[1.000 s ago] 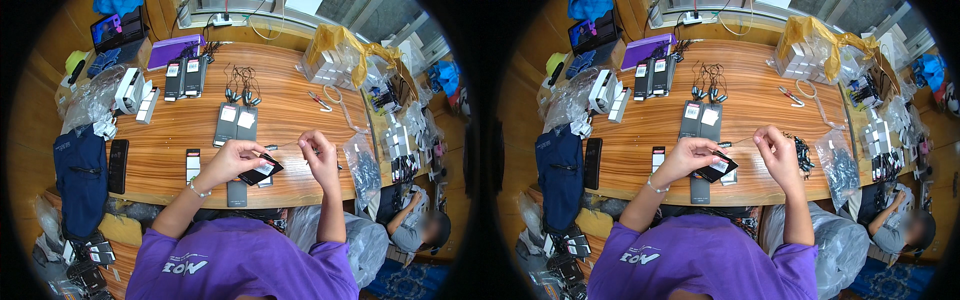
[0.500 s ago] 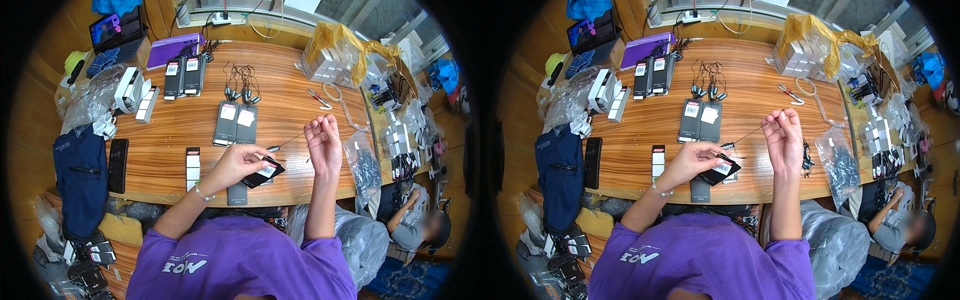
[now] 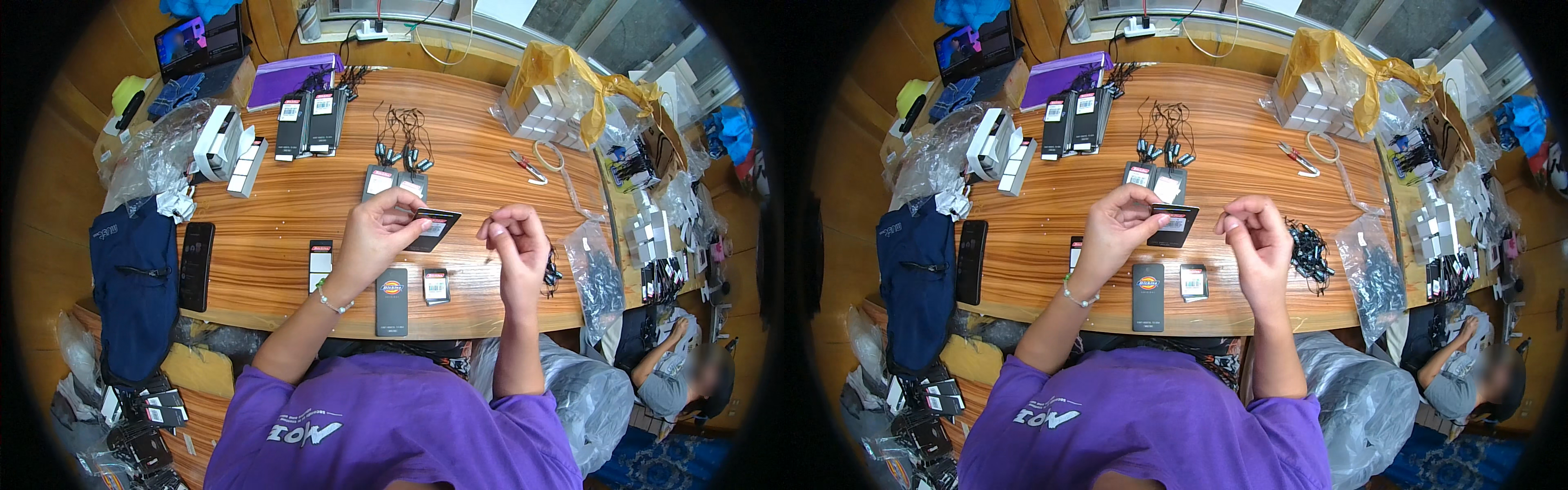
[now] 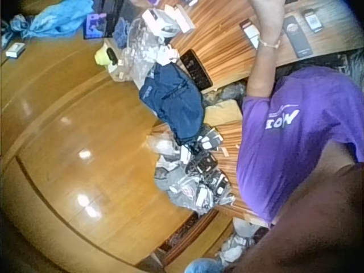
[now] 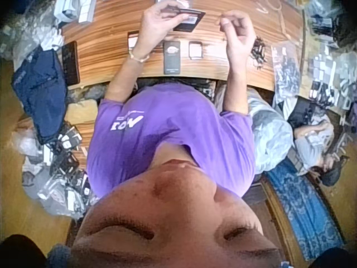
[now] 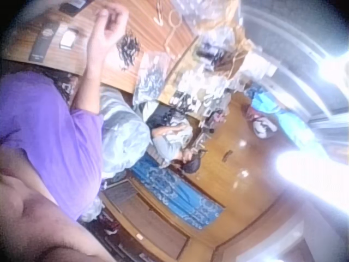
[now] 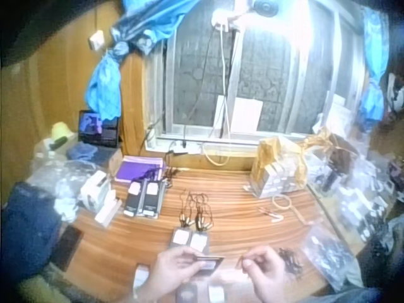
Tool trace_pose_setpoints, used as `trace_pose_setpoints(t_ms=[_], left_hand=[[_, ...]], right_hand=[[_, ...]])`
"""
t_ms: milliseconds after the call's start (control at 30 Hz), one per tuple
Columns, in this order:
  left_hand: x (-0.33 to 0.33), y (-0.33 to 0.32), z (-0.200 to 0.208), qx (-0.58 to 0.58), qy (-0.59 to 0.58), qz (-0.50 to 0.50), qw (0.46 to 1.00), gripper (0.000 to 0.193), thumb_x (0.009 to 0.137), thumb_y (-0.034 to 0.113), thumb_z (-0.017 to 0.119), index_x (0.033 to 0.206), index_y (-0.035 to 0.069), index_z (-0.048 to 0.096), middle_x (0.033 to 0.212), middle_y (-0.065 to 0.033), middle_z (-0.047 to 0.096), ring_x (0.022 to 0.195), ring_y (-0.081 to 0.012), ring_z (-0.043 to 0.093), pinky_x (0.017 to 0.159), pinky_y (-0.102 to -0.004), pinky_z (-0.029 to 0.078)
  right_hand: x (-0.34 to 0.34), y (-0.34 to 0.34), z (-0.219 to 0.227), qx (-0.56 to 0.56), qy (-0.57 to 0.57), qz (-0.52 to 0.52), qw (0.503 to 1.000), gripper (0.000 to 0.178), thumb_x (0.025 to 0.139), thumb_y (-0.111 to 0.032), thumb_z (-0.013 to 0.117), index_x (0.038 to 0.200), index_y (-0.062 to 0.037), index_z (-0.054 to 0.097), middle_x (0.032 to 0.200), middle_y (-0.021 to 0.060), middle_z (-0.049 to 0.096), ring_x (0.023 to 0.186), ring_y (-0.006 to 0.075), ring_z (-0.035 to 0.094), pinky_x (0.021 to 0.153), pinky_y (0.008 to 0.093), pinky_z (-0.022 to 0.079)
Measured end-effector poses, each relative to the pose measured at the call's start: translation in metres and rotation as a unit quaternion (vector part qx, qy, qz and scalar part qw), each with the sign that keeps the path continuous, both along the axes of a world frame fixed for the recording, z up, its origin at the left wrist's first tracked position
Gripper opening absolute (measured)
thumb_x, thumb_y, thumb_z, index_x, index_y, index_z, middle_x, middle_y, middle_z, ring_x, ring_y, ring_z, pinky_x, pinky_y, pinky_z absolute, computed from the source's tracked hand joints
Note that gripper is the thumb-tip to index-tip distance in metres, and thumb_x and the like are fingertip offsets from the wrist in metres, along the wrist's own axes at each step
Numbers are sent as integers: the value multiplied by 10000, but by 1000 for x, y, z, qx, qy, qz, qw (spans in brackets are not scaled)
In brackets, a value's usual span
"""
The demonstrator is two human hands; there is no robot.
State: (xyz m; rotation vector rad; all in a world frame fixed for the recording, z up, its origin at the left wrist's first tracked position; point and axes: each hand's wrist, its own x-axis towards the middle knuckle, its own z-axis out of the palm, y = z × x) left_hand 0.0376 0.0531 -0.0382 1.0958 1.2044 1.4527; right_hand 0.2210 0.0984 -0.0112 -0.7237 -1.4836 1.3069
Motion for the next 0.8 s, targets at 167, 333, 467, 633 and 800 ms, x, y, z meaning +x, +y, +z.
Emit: trace_pose_setpoints(t_ms=[167,333,467,633,800], left_hand=[[4,1,1,23,-11,20,999,210,765,-41,654,946,1,556,867,-85,639,803,-117,634,705,-203,521],[6,0,2,20,13,27,999,191,765,-39,654,929,3,566,868,-80,640,790,-115,635,691,-204,526],[9,0,2,20,4,21,1000,182,767,-37,653,925,-2,570,863,-81,644,795,-116,637,698,-207,529],[11,-2,6,14,4,18,1000,159,781,-32,639,927,-9,582,864,-83,647,792,-118,638,704,-208,530],[12,-4,7,25,23,14,999,131,793,-31,622,919,-18,587,861,-89,651,788,-120,641,698,-209,532]], right_hand=[[-11,-9,-9,32,-78,-28,996,172,803,56,510,957,-14,478,666,-14,491,592,25,429,521,168,324],[-20,-14,-2,75,-147,-27,986,217,744,71,500,943,-13,479,612,-24,417,526,21,327,462,181,273],[-24,-13,-3,110,-173,-26,978,230,739,74,510,954,2,472,672,42,528,567,47,457,496,196,374],[-29,-13,-6,116,-188,-23,975,246,759,64,515,991,12,454,750,126,585,631,117,563,558,238,457],[-31,-12,-8,118,-200,-31,972,254,767,57,518,1006,8,446,746,145,593,639,152,589,566,259,465]])
